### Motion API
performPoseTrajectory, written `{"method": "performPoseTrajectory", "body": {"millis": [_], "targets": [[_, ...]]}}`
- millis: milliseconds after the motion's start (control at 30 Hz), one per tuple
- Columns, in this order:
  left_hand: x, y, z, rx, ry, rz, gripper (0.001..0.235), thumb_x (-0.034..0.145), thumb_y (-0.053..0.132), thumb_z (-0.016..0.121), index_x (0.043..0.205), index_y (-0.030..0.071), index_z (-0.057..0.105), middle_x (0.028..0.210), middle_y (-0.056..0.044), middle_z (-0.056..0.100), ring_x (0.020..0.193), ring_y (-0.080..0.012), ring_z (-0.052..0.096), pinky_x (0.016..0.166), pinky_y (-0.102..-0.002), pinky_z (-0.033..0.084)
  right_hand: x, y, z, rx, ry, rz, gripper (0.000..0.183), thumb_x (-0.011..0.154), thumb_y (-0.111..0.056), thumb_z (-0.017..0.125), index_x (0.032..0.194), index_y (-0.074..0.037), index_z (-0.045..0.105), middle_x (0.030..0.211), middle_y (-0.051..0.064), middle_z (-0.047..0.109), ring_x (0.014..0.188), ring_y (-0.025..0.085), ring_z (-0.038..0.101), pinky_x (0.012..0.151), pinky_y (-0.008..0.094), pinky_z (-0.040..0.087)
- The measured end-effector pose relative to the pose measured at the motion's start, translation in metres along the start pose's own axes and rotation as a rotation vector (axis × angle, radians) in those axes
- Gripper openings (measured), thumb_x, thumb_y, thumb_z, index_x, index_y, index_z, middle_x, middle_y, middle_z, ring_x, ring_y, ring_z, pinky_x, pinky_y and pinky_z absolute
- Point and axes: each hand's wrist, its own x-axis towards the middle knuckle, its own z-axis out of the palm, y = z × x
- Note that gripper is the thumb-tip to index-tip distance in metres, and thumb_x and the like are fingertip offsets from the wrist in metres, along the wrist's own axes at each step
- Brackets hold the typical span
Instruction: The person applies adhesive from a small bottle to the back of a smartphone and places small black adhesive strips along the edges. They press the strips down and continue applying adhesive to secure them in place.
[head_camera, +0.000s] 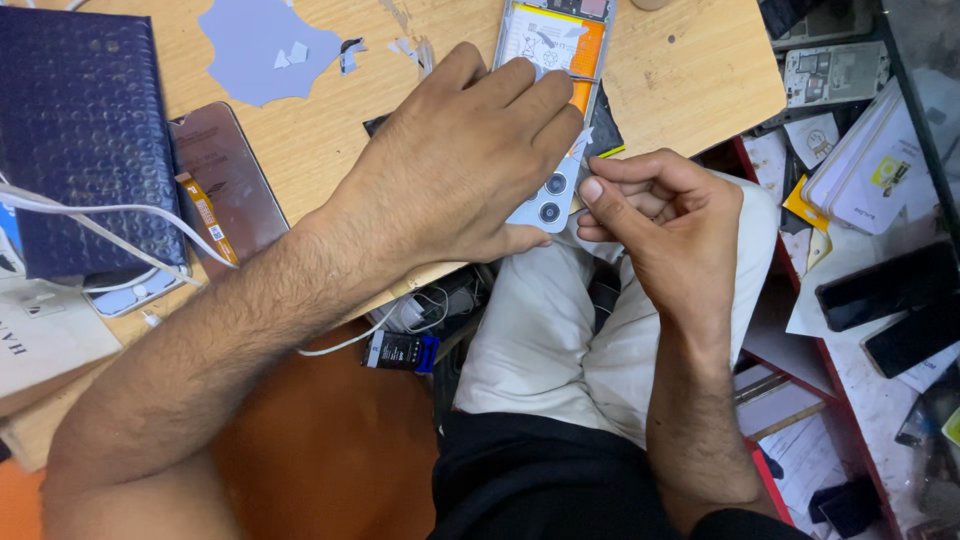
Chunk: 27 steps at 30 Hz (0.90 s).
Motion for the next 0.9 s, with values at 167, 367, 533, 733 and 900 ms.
{"method": "performPoseTrajectory", "body": {"millis": [167, 367, 533, 733, 900], "targets": [[-0.002, 0.002, 0.001, 0.026, 0.018, 0.001, 0.079, 0.068, 0.065, 0.085, 0.113, 0.003, 0.067, 0.111, -0.007, 0.062, 0.105, -0.0224, 0.057, 0.083, -0.039, 0.044, -0.003, 0.003, 0.001, 0.035, 0.004, -0.002, 0.016, 0.097, 0.005, 0.074, 0.113, 0.009, 0.069, 0.092, 0.012, 0.073, 0.076, 0.012, 0.072, 0.071, 0.026, 0.065], [0.000, 0.004, -0.001, 0.060, 0.004, -0.001, 0.077, 0.066, 0.063, 0.084, 0.110, 0.002, 0.068, 0.105, -0.006, 0.060, 0.102, -0.0217, 0.057, 0.081, -0.038, 0.043, -0.009, 0.005, 0.006, 0.044, 0.031, -0.029, 0.015, 0.099, 0.005, 0.073, 0.113, 0.009, 0.068, 0.094, 0.013, 0.073, 0.079, 0.013, 0.073, 0.072, 0.027, 0.065], [0.001, 0.005, -0.001, 0.087, 0.038, -0.003, 0.074, 0.069, 0.065, 0.083, 0.105, 0.002, 0.069, 0.100, -0.005, 0.059, 0.098, -0.0202, 0.056, 0.078, -0.036, 0.043, -0.013, 0.007, 0.011, 0.046, 0.063, -0.027, 0.015, 0.100, 0.004, 0.072, 0.112, 0.009, 0.066, 0.094, 0.013, 0.073, 0.079, 0.013, 0.073, 0.072, 0.027, 0.066], [0.001, 0.006, 0.001, 0.132, 0.094, -0.003, 0.076, 0.073, 0.071, 0.080, 0.103, 0.002, 0.069, 0.099, -0.005, 0.059, 0.095, -0.0184, 0.056, 0.077, -0.034, 0.044, -0.014, 0.011, 0.011, 0.062, 0.072, -0.046, 0.014, 0.101, 0.004, 0.072, 0.112, 0.008, 0.064, 0.096, 0.014, 0.073, 0.080, 0.014, 0.073, 0.073, 0.028, 0.066], [0.001, 0.007, 0.002, 0.115, 0.008, -0.005, 0.079, 0.073, 0.072, 0.082, 0.106, 0.001, 0.069, 0.099, -0.004, 0.058, 0.097, -0.0193, 0.056, 0.082, -0.036, 0.044, -0.012, 0.011, 0.011, 0.108, 0.076, -0.036, 0.013, 0.103, 0.000, 0.069, 0.113, 0.006, 0.064, 0.096, 0.011, 0.072, 0.080, 0.013, 0.074, 0.074, 0.028, 0.067]]}}
